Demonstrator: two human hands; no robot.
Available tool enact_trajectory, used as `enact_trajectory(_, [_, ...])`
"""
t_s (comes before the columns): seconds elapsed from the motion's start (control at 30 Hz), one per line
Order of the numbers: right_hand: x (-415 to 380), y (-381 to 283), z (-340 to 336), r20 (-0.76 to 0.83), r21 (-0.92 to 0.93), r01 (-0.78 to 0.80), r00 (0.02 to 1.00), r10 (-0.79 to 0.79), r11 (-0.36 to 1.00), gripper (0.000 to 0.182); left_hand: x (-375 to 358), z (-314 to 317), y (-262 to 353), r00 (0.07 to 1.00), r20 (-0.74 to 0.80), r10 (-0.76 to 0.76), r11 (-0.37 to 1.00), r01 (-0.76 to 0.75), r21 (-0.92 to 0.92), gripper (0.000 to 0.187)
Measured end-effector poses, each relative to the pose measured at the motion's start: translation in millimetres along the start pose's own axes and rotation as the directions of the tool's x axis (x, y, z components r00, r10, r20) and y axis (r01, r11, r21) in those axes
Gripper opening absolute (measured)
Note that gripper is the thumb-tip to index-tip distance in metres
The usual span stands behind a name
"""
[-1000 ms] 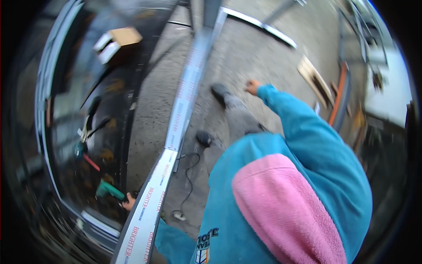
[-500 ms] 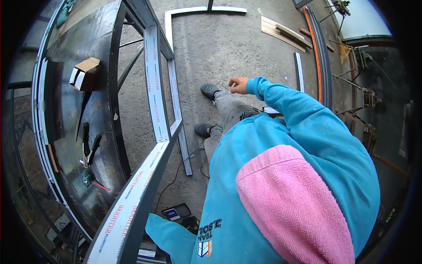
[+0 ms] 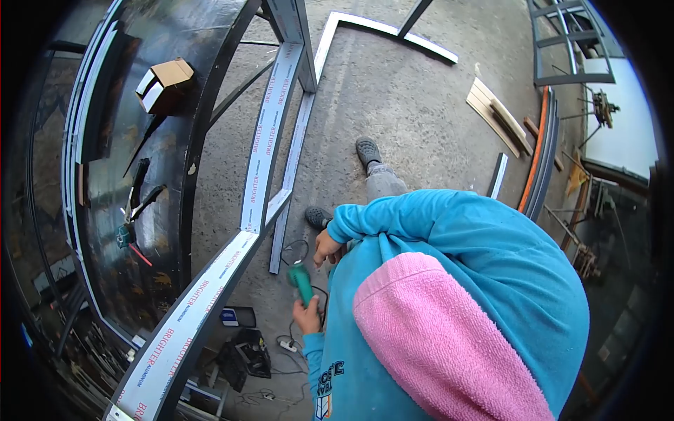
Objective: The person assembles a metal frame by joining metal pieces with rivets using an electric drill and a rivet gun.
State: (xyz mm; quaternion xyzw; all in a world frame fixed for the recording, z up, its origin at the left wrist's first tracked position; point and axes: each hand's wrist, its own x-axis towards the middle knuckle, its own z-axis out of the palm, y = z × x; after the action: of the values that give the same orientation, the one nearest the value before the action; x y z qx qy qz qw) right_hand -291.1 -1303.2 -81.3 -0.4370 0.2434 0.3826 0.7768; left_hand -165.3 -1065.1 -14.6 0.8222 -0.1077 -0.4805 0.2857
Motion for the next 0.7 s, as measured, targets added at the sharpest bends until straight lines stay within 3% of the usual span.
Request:
enact_trajectory(0.03, [-13.8,4.2,-6.3,0.057,0.069,-0.161,0.986,0.157,0.985,0.066,-1.2,31.1,20.4,0.999,0.043,0.027,1.0,-0.026,-0.012,0.028])
enact_trajectory(0.07, [-19.2,17.4,-19.5,0.063,0.049,-0.167,0.985,0.163,0.985,0.066,2.8,61.5,35.2,0.997,0.066,0.048,0.999,-0.047,-0.009,0.028])
enact_trajectory(0.1, [-21.3,36.9,-34.6,0.021,0.251,-0.121,0.993,0.12,0.96,0.073,8.8,89.6,50.6,0.993,0.093,0.072,0.997,-0.072,-0.005,0.029])
enact_trajectory(0.13, [-29.3,54.7,-47.9,-0.027,0.442,-0.068,0.996,0.089,0.895,0.079,15.4,117.3,68.2,0.978,0.103,0.18,0.98,-0.188,0.072,0.032])
enact_trajectory(0.17, [-53.4,60.9,-56.8,-0.106,0.633,0.114,0.993,-0.06,0.766,0.079,21.5,144.3,86.5,0.953,0.115,0.281,0.944,-0.296,0.144,0.035])
enact_trajectory(0.2, [-81.7,58.1,-59.3,-0.257,0.785,0.261,0.962,-0.088,0.562,0.068,28.7,170.0,105.6,0.925,0.141,0.354,0.911,-0.375,0.173,0.038])
enact_trajectory(0.23, [-89.9,68.7,-75.3,-0.383,0.809,0.39,0.917,-0.11,0.44,0.062,37.4,194.5,127.2,0.89,0.166,0.425,0.87,-0.452,0.197,0.041])
enact_trajectory(0.33, [-138.9,84.6,-118.2,-0.6,0.762,0.638,0.76,-0.25,0.114,0.053,53.3,248.2,189.7,0.806,0.227,0.547,0.78,-0.589,0.212,0.044])
enact_trajectory(0.4, [-176.2,79.2,-138.3,-0.725,0.642,0.765,0.631,-0.278,0.063,0.054,66.3,273.7,213.9,0.681,0.232,0.695,0.651,-0.732,0.201,0.046])
enact_trajectory(0.43, [-189.9,77.8,-151.3,-0.731,0.62,0.784,0.593,-0.339,0.034,0.053,69.2,279.7,226.1,0.694,0.196,0.692,0.667,-0.72,0.194,0.046])
enact_trajectory(0.5, [-211.1,77.6,-167.9,-0.761,0.573,0.817,0.561,-0.327,0.069,0.054,76.1,285.8,248.8,0.637,0.367,0.678,0.639,-0.757,0.135,0.053])
enact_trajectory(0.53, [-217.9,73.6,-173.0,-0.778,0.546,0.836,0.53,-0.336,0.054,0.055,88.1,285.5,263.2,0.641,0.36,0.678,0.642,-0.755,0.132,0.053])
enact_trajectory(0.6, [-237.5,61.5,-190.2,-0.863,0.416,0.907,0.415,-0.287,0.064,0.056,133.7,282.1,302.8,0.511,0.668,0.541,0.638,-0.767,0.07,0.06])
enact_trajectory(0.67, [-249.7,60.8,-214.7,-0.903,0.32,0.941,0.339,-0.263,0.114,0.055,188.7,282.6,337.0,0.653,0.479,0.587,0.685,-0.716,0.137,0.063])
enact_trajectory(0.7, [-256.5,61.3,-225.7,-0.915,0.288,0.941,0.325,-0.24,0.176,0.055,221.4,282.8,353.2,0.629,0.356,0.691,0.57,-0.777,0.266,0.063])
